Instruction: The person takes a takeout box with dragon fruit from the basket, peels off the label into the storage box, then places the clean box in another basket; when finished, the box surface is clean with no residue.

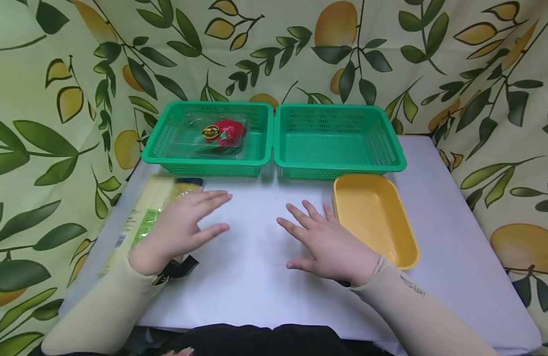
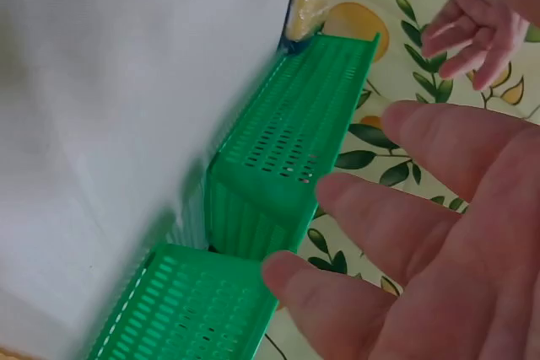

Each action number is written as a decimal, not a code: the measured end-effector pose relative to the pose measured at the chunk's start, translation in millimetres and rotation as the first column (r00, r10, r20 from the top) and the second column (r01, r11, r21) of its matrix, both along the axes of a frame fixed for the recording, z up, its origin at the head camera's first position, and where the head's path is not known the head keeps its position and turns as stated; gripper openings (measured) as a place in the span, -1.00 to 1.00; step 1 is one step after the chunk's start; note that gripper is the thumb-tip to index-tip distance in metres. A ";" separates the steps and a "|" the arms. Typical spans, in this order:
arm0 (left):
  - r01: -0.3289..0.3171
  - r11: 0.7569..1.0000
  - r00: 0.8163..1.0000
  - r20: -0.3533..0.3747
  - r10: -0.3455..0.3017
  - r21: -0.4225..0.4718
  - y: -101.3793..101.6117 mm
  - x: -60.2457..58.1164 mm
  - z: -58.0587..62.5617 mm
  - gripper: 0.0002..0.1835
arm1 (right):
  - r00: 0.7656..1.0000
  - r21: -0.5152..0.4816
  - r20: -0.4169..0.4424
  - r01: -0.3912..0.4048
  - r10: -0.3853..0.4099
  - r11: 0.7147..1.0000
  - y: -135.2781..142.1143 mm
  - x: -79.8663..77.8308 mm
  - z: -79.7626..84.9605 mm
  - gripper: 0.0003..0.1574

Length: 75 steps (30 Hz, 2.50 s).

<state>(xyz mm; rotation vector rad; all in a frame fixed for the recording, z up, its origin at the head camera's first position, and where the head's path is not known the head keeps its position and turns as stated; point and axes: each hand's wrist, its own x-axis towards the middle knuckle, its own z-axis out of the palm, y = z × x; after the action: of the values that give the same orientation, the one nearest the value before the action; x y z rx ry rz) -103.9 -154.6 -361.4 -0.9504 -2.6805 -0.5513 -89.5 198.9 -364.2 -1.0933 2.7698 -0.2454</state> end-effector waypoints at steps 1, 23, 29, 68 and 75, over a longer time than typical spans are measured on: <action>-0.051 0.997 0.999 0.021 0.050 0.055 -6.5 -4.0 0.2 -0.33 | 1.000 -0.003 0.009 0.000 0.001 1.000 0.4 -0.2 0.5 0.18; -0.834 0.311 0.514 0.847 0.137 0.456 -138.4 -119.2 -5.2 -0.19 | 0.991 -0.068 0.049 -0.120 0.124 0.990 -24.4 -18.6 4.0 -0.07; -0.881 -0.010 0.469 0.868 -0.163 0.473 -150.2 -129.8 -9.2 -0.70 | 0.984 -0.077 0.062 -0.165 0.169 0.983 -39.5 -31.0 10.0 -0.06; -0.870 -0.193 0.493 0.800 -0.341 0.454 -160.1 -150.6 -32.9 -0.82 | 0.187 -0.217 0.952 0.971 0.242 0.103 -168.3 -272.8 8.8 0.15; -0.869 -0.188 0.495 0.799 -0.341 0.458 -163.5 -151.7 -35.1 -0.82 | 0.190 -0.212 0.970 0.967 0.154 0.143 -175.8 -279.6 5.0 0.04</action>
<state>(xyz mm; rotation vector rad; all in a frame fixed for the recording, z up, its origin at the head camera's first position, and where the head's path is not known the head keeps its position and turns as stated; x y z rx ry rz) -255.7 -318.1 -396.4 0.8524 -1.4359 -2.7574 -369.2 23.1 -359.1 0.3768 1.4892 -2.0290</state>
